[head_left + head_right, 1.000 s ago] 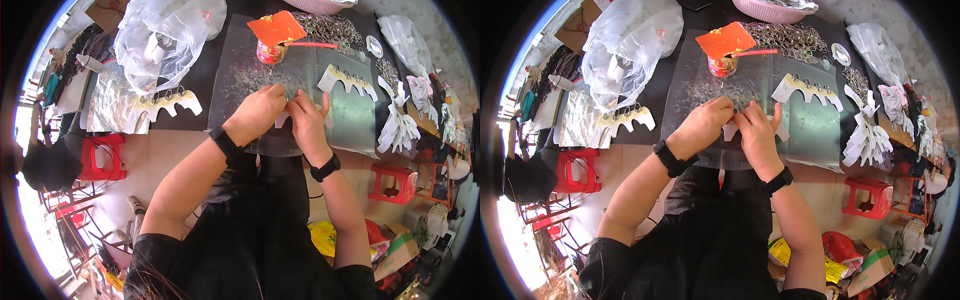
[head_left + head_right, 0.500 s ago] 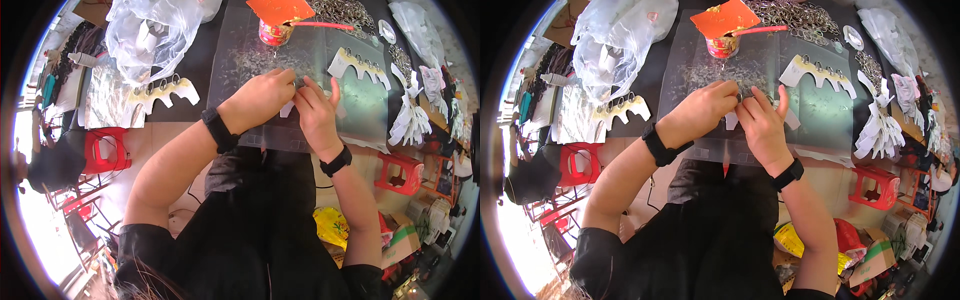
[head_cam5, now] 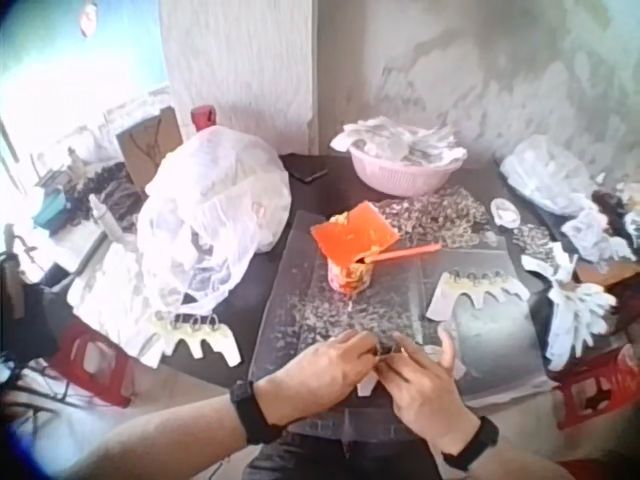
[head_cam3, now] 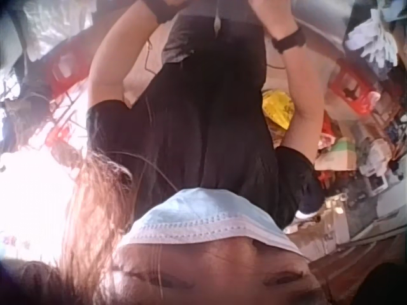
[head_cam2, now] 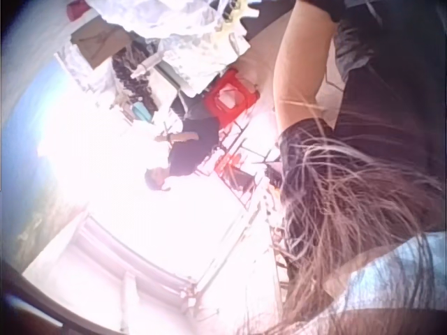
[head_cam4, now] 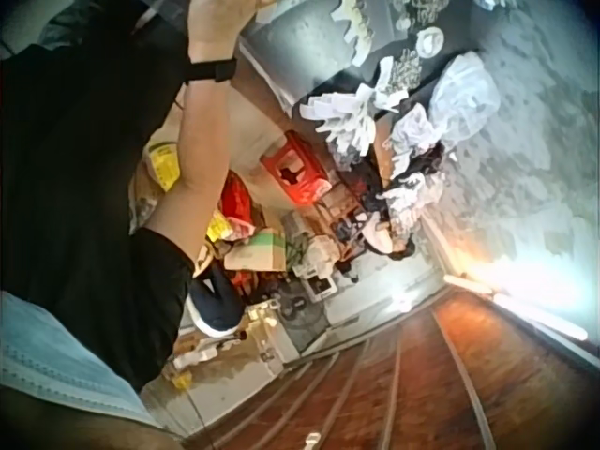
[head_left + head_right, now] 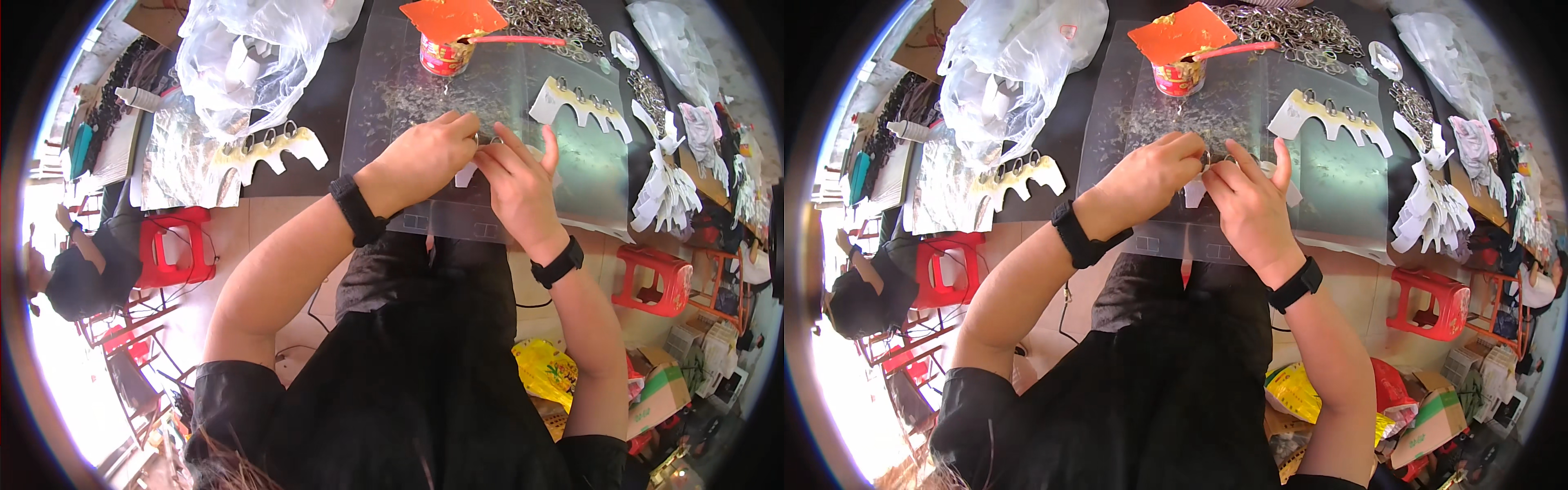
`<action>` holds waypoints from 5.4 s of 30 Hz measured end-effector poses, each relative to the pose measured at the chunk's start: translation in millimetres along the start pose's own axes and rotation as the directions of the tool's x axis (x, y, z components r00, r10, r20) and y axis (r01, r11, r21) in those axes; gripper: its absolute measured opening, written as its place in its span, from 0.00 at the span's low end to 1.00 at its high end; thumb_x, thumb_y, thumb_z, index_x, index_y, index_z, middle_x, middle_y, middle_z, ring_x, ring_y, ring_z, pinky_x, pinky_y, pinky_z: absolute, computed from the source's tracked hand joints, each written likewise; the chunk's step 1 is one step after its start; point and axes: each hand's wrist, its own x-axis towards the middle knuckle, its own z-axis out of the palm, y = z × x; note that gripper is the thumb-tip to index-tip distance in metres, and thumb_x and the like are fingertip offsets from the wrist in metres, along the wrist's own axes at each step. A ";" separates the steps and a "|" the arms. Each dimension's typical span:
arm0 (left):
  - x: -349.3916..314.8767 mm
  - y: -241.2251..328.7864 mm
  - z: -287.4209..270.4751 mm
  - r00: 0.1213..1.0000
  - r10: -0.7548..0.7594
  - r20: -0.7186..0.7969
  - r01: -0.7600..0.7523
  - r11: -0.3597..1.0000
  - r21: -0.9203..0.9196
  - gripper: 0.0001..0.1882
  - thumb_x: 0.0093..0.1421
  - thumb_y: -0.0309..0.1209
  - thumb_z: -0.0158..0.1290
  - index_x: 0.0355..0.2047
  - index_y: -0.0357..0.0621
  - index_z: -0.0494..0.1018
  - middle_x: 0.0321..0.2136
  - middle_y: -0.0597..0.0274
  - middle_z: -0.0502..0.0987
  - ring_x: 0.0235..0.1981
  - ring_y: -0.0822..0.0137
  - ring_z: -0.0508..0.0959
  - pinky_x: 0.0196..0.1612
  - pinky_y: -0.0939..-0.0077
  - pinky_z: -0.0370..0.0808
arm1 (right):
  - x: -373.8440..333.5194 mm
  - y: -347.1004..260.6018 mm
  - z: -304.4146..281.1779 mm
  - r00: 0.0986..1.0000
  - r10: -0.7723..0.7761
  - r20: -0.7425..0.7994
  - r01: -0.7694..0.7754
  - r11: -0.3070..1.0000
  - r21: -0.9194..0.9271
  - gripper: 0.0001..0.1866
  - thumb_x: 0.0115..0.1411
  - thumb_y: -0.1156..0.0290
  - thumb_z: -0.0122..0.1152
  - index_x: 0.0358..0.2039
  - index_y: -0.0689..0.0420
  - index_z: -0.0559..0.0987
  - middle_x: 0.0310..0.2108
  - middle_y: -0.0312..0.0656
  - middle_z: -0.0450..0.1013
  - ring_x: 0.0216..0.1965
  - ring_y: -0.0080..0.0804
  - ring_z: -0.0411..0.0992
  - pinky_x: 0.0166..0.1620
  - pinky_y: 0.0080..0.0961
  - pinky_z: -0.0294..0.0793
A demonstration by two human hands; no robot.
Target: Attaching metal buckles or rings to white leather shoe components.
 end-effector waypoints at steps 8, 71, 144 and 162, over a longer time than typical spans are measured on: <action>2.0 6.8 -3.1 0.995 0.090 -0.043 -0.079 0.974 0.210 0.05 0.46 0.25 0.50 0.25 0.40 0.70 0.36 0.64 0.70 0.40 0.65 0.70 0.39 0.72 0.71 | -0.7 7.3 -8.6 0.997 -0.013 0.079 0.006 0.996 0.091 0.09 0.51 0.76 0.54 0.31 0.49 0.79 0.33 0.28 0.72 0.51 0.30 0.67 0.62 0.51 0.41; -31.6 59.0 8.0 0.925 -0.359 -0.121 0.376 0.910 0.175 0.32 0.41 0.49 0.62 0.45 0.47 0.70 0.47 0.64 0.66 0.50 0.62 0.64 0.48 0.61 0.59 | 10.0 8.5 -9.1 0.994 0.062 0.089 -0.077 0.982 0.170 0.14 0.51 0.79 0.57 0.38 0.49 0.76 0.32 0.30 0.75 0.51 0.31 0.70 0.61 0.48 0.41; -37.7 61.5 7.7 0.923 -0.356 -0.146 0.380 0.903 0.202 0.34 0.41 0.50 0.62 0.46 0.47 0.69 0.49 0.63 0.64 0.53 0.59 0.61 0.53 0.55 0.56 | -1.6 -4.7 -18.4 0.981 0.052 0.189 -0.068 0.994 0.080 0.23 0.50 0.82 0.53 0.48 0.52 0.72 0.37 0.32 0.76 0.54 0.35 0.66 0.62 0.51 0.39; -39.6 60.8 11.1 0.938 -0.333 -0.098 0.346 0.889 0.301 0.34 0.45 0.52 0.59 0.48 0.45 0.69 0.51 0.59 0.63 0.53 0.55 0.60 0.53 0.55 0.56 | 15.5 -15.7 -6.2 0.980 0.048 0.192 -0.085 0.978 0.191 0.21 0.54 0.80 0.49 0.50 0.56 0.70 0.40 0.38 0.75 0.53 0.33 0.67 0.61 0.53 0.43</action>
